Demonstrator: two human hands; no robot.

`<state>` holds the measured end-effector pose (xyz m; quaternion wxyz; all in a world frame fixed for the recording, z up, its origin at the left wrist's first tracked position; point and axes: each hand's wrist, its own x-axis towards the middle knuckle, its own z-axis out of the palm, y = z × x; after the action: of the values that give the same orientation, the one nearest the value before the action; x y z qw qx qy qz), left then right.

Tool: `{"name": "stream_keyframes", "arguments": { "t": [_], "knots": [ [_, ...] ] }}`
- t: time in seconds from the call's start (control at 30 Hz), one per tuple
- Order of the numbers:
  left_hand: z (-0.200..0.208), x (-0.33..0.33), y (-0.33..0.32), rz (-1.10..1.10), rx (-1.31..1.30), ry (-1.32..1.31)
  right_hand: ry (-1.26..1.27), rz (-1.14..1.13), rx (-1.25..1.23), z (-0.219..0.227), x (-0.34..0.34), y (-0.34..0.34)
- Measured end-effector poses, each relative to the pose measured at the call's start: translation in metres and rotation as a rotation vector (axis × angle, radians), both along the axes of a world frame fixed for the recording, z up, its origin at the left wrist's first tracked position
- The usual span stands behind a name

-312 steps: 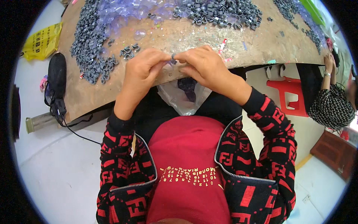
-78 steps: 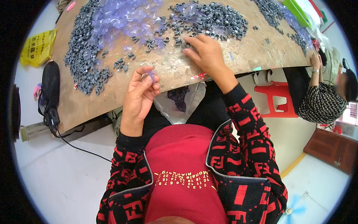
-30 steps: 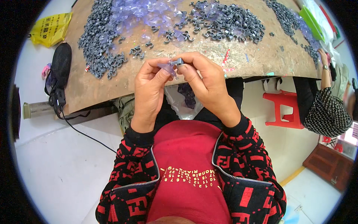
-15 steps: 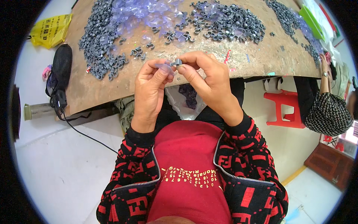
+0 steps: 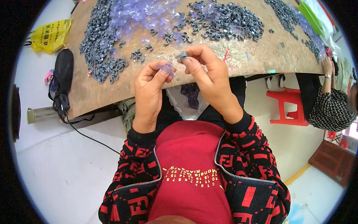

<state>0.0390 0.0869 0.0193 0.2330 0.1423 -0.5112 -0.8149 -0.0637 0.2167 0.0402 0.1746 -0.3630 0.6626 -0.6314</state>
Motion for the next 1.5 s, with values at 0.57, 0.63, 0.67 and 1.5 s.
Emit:
{"name": "stream_keyframes", "arguments": {
  "t": [0.57, 0.63, 0.67, 1.5],
  "knots": [
    [-0.005, 0.004, 0.006, 0.132, -0.120, -0.007, 0.106, -0.003, -0.055, 0.003, 0.027, 0.001],
    [-0.006, 0.004, 0.006, 0.160, -0.126, 0.007, -0.071, 0.026, -0.130, 0.003, 0.033, -0.002],
    [-0.007, 0.003, 0.006, 0.183, -0.128, 0.018, -0.137, 0.044, -0.169, 0.001, 0.034, -0.003],
    [0.003, 0.005, 0.005, 0.001, -0.035, 0.086, 0.603, 0.003, 0.186, 0.019, -0.001, 0.004]
  ]
}}
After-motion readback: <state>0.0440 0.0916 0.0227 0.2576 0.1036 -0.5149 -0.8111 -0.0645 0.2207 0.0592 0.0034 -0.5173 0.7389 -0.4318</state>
